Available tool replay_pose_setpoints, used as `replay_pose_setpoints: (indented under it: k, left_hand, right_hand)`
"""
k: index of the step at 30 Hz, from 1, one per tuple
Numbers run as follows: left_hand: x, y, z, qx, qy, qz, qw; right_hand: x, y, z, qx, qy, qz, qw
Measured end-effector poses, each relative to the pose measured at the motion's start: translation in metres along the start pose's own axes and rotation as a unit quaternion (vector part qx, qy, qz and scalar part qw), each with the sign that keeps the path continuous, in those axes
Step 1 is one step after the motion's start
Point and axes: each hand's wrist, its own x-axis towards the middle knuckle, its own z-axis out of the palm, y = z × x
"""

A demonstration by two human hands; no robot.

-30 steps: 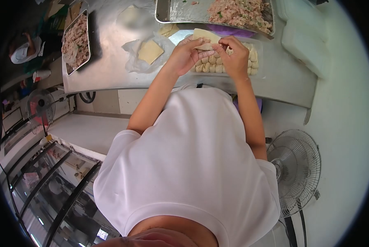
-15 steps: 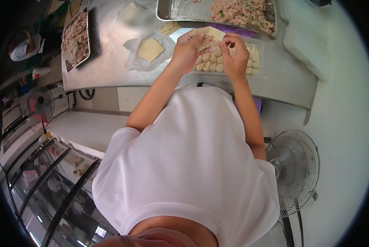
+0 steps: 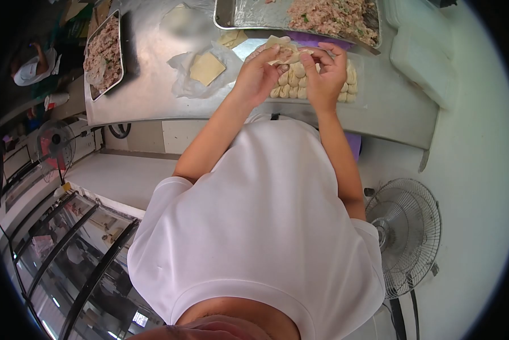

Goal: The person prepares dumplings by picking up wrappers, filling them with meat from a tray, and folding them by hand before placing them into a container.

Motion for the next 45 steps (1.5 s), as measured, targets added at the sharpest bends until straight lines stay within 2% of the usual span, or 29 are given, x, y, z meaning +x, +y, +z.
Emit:
replay_pose_setpoints:
  k: [2,4,5,7,8,9,10,14,16,18,19,20,22,24,25,27,29,31,35,37,38,40,44,45]
  left_hand:
    - [0.000,-0.004,0.000,-0.014,0.000,-0.002,1.000]
    - [-0.002,-0.003,0.003,-0.029,0.002,-0.005,1.000]
    - [-0.003,-0.001,0.005,-0.003,0.000,-0.003,1.000]
    - [-0.001,0.001,0.003,0.024,-0.002,-0.001,1.000]
    - [0.003,0.002,-0.001,0.092,0.001,-0.004,0.996]
    - [0.005,0.003,-0.003,0.159,0.005,-0.008,0.987]
    - [0.004,0.004,-0.004,0.159,0.005,-0.009,0.987]
    - [0.001,0.014,0.004,0.292,0.027,-0.007,0.956]
    - [0.001,0.017,0.002,0.334,0.042,-0.003,0.942]
    - [0.004,0.019,-0.005,0.376,-0.036,-0.020,0.926]
    - [0.003,0.020,-0.006,0.376,-0.035,-0.021,0.926]
    - [0.003,0.022,-0.006,0.389,-0.045,-0.038,0.919]
    - [0.003,0.022,-0.006,0.403,-0.054,-0.055,0.912]
    - [0.005,0.015,-0.011,0.206,-0.050,-0.017,0.977]
    - [0.006,0.008,-0.013,0.207,-0.052,-0.018,0.977]
    - [0.002,-0.004,-0.011,0.066,-0.026,0.023,0.997]
    - [-0.001,-0.012,-0.003,0.048,-0.014,0.014,0.999]
    - [-0.003,-0.013,-0.002,0.028,-0.002,0.005,1.000]
    - [0.004,-0.006,-0.011,0.129,-0.012,-0.046,0.990]
    - [0.006,-0.002,-0.013,0.156,-0.027,-0.062,0.985]
    - [0.006,0.000,-0.015,0.191,-0.054,-0.068,0.978]
    - [0.003,0.007,-0.013,0.226,-0.080,-0.073,0.968]
    - [-0.003,0.016,-0.017,0.249,-0.096,-0.051,0.962]
    - [-0.003,0.014,-0.021,0.240,-0.095,-0.036,0.965]
  right_hand:
    - [-0.001,-0.001,0.000,0.002,-0.009,-0.011,1.000]
    - [0.000,-0.007,-0.002,-0.194,-0.067,-0.084,0.975]
    - [0.001,-0.011,-0.002,-0.194,-0.067,-0.083,0.975]
    - [0.006,-0.018,-0.005,-0.276,-0.115,-0.158,0.941]
    - [0.010,-0.016,-0.007,-0.276,-0.114,-0.158,0.941]
    - [0.014,-0.014,-0.010,-0.297,-0.136,-0.198,0.924]
    - [0.017,-0.012,-0.012,-0.316,-0.158,-0.237,0.905]
    - [0.023,-0.014,-0.013,-0.334,-0.182,-0.260,0.888]
    - [0.023,-0.015,-0.010,-0.326,-0.185,-0.248,0.893]
    - [0.018,-0.014,-0.010,-0.313,-0.176,-0.211,0.909]
    - [0.014,-0.013,-0.010,-0.300,-0.166,-0.173,0.923]
    - [0.011,-0.013,-0.008,-0.300,-0.166,-0.172,0.923]
    - [0.006,-0.013,-0.003,-0.227,-0.081,-0.028,0.970]
    - [0.006,-0.007,-0.004,-0.182,-0.070,-0.006,0.981]
    - [0.007,-0.006,-0.004,-0.137,-0.058,0.018,0.989]
    - [0.005,-0.007,-0.003,-0.172,-0.067,0.005,0.983]
    - [0.003,-0.009,-0.003,-0.208,-0.078,-0.007,0.975]
    - [0.002,-0.010,-0.004,-0.269,-0.109,-0.061,0.955]
    - [0.006,-0.007,-0.006,-0.271,-0.114,-0.013,0.956]
    - [0.008,-0.004,-0.008,-0.238,-0.131,0.046,0.961]
    - [0.009,-0.004,-0.008,-0.238,-0.131,0.046,0.961]
    - [0.009,-0.009,-0.006,-0.279,-0.167,-0.027,0.945]
    - [0.007,0.000,-0.008,-0.269,-0.169,-0.041,0.947]
    - [0.006,0.003,-0.008,-0.247,-0.158,0.000,0.956]
